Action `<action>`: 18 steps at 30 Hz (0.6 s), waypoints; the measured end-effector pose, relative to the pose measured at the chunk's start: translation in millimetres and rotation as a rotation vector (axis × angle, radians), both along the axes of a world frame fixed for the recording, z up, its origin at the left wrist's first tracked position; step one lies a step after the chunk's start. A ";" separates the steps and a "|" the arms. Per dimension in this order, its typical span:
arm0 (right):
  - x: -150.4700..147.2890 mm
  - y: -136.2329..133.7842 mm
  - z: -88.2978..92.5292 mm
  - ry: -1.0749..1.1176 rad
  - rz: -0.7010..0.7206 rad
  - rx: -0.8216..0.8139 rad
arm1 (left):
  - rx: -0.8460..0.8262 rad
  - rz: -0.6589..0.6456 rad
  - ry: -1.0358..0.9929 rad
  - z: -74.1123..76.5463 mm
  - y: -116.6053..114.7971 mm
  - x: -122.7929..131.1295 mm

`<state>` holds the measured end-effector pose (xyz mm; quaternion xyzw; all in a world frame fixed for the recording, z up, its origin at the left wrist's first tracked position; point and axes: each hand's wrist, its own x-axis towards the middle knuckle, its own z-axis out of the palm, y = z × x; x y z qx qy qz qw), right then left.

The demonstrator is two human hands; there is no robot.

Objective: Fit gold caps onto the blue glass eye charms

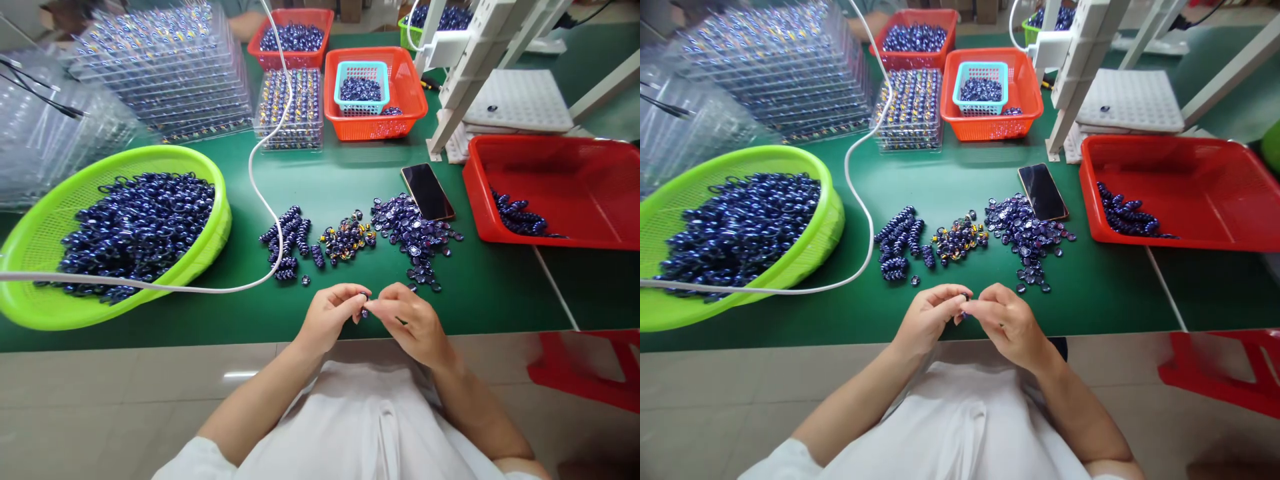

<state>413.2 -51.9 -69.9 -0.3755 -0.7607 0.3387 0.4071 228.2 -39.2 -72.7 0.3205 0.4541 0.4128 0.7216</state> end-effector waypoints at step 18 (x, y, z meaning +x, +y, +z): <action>-7.6 -8.3 -4.7 0.018 -0.230 0.108 | 0.083 -0.007 0.182 11.3 -5.5 2.1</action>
